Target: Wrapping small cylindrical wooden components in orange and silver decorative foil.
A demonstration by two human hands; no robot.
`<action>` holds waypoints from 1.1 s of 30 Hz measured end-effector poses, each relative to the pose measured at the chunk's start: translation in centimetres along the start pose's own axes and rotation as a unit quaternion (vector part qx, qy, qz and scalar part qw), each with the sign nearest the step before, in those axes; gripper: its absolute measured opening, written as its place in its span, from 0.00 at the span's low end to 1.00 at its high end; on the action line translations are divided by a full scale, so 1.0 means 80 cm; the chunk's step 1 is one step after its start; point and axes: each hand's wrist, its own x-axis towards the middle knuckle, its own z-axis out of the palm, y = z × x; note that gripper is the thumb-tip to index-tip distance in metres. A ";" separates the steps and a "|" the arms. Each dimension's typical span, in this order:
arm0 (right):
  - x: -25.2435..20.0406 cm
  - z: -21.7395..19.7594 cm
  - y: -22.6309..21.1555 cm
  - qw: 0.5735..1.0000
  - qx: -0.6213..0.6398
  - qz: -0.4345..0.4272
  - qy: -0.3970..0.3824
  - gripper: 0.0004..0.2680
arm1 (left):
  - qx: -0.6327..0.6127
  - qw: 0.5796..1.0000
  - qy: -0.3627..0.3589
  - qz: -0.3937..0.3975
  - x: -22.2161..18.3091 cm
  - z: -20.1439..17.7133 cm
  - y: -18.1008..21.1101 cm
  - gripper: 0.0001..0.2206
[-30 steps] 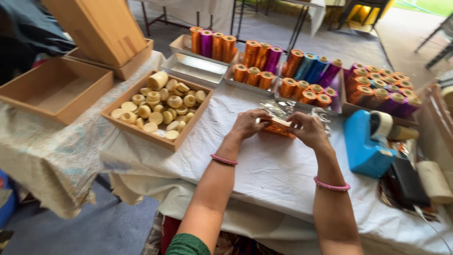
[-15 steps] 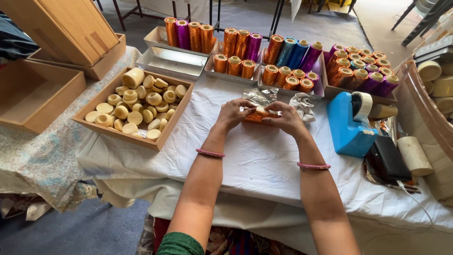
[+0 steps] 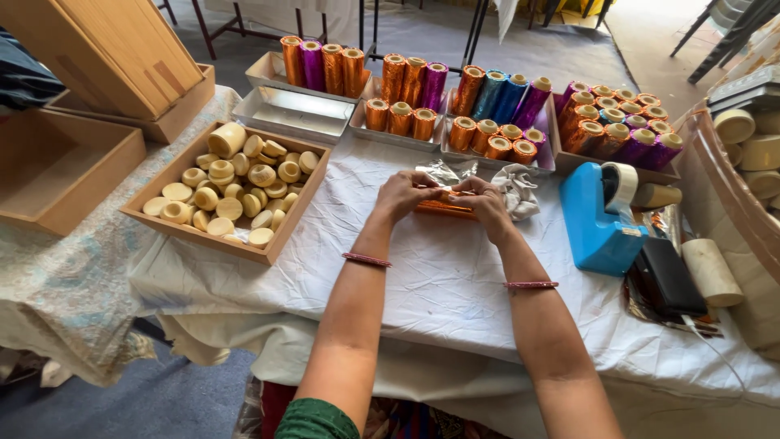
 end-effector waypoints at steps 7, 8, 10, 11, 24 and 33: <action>-0.002 0.008 -0.011 0.999 0.037 0.031 0.002 0.05 | 0.015 1.000 0.015 0.009 -0.002 0.007 0.000 0.13; -0.001 0.008 -0.009 0.999 0.030 0.034 0.014 0.03 | 0.017 1.000 0.018 0.011 -0.001 0.008 -0.002 0.12; 0.000 0.006 -0.006 0.999 0.018 0.039 0.028 0.03 | 0.015 1.000 0.018 0.015 0.000 0.012 -0.005 0.12; 0.001 0.005 -0.005 0.998 0.014 0.046 0.030 0.03 | 0.019 0.999 0.030 0.026 0.001 0.014 -0.006 0.12; -0.036 0.024 -0.046 0.838 -0.413 -0.322 0.155 0.07 | 0.059 0.997 0.033 0.028 0.005 0.017 -0.004 0.12; -0.025 0.019 -0.054 0.832 -0.475 -0.285 0.030 0.16 | 0.062 0.996 0.059 0.012 0.022 0.028 -0.013 0.15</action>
